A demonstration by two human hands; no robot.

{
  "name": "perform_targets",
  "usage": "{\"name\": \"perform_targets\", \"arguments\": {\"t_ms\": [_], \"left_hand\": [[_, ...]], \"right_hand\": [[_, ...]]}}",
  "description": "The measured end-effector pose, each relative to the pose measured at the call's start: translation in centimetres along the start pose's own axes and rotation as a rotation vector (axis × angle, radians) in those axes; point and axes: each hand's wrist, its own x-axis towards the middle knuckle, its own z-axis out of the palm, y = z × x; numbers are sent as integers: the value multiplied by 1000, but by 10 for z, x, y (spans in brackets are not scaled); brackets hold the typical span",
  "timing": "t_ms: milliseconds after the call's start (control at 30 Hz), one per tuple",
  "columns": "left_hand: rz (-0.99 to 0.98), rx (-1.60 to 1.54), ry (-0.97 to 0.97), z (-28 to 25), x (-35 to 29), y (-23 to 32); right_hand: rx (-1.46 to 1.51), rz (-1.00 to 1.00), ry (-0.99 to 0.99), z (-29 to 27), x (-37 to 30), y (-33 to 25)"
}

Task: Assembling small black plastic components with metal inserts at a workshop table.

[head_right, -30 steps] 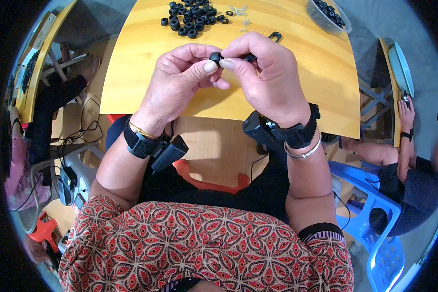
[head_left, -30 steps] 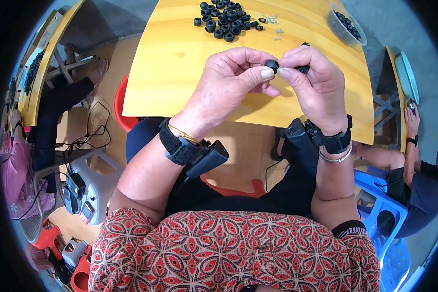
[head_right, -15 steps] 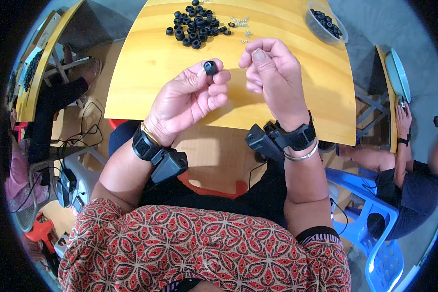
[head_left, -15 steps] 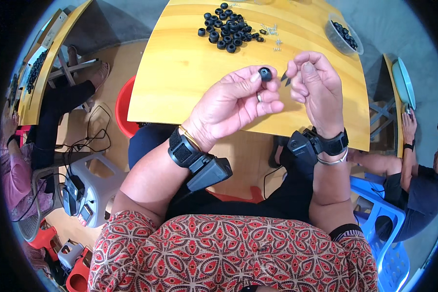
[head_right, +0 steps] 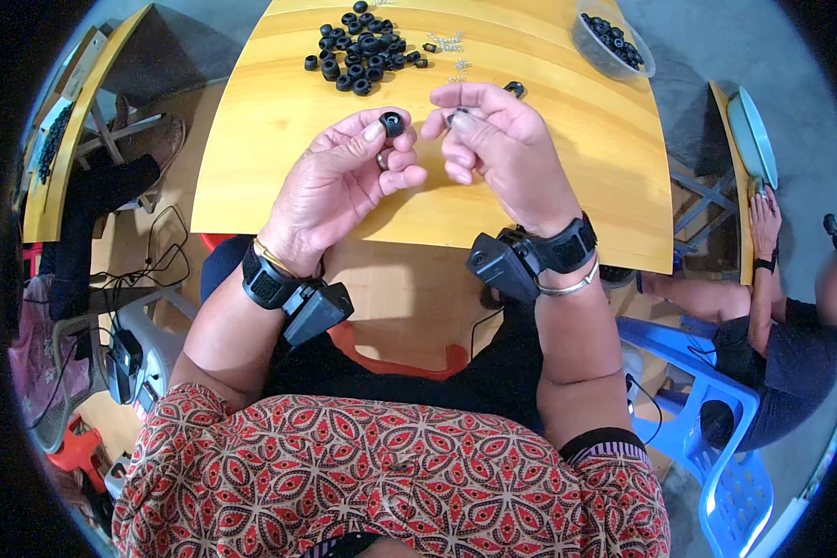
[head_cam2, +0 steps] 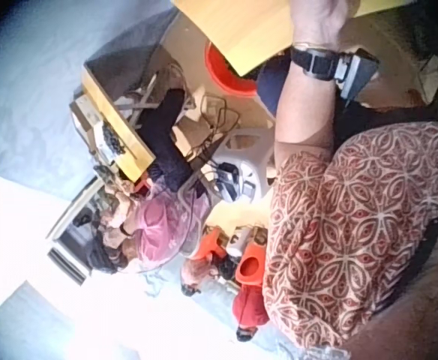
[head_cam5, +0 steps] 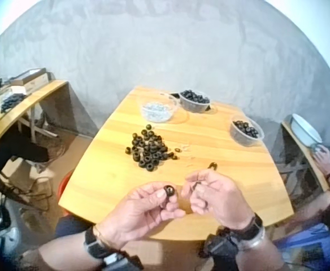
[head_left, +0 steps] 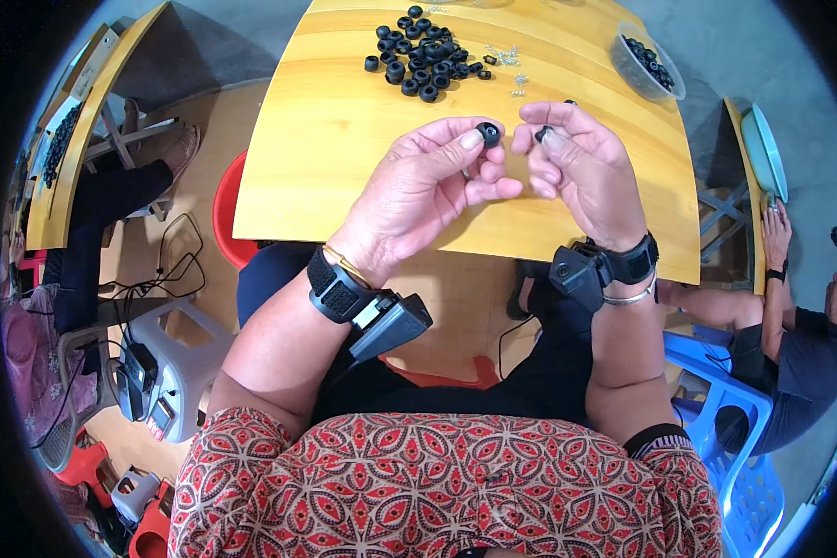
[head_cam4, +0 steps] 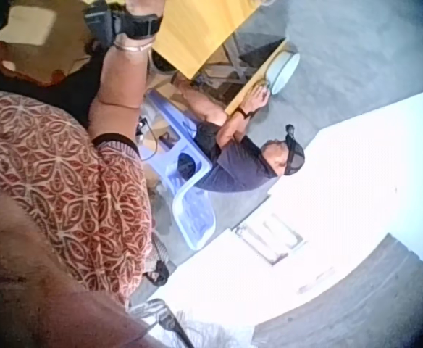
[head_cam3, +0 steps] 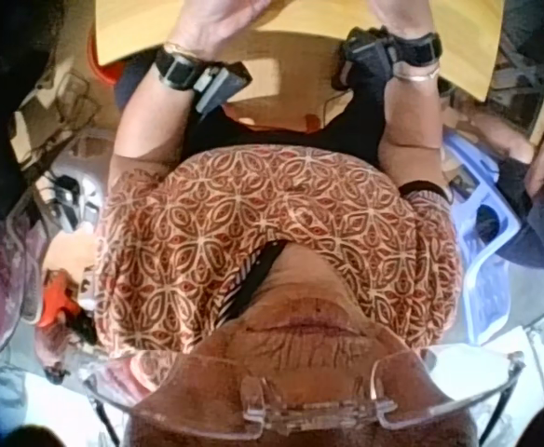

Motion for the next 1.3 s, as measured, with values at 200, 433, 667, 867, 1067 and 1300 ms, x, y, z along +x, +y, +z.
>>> {"name": "perform_targets", "arguments": {"t_ms": [200,433,667,867,1067,1300], "left_hand": [[7,54,21,2,0,-1],[42,133,65,8,-2,0],[81,206,33,6,-1,-2],[98,223,65,8,0,-3],[117,301,83,8,0,-4],[135,363,81,8,0,-5]], "right_hand": [[-54,-95,-83,-4,-3,2],[-215,-145,-87,3,-1,0],[-274,-231,-2,5,0,6],[-341,-233,17,5,0,4],[-390,-255,28,6,-1,3],[-429,-299,16,3,0,5]]}}
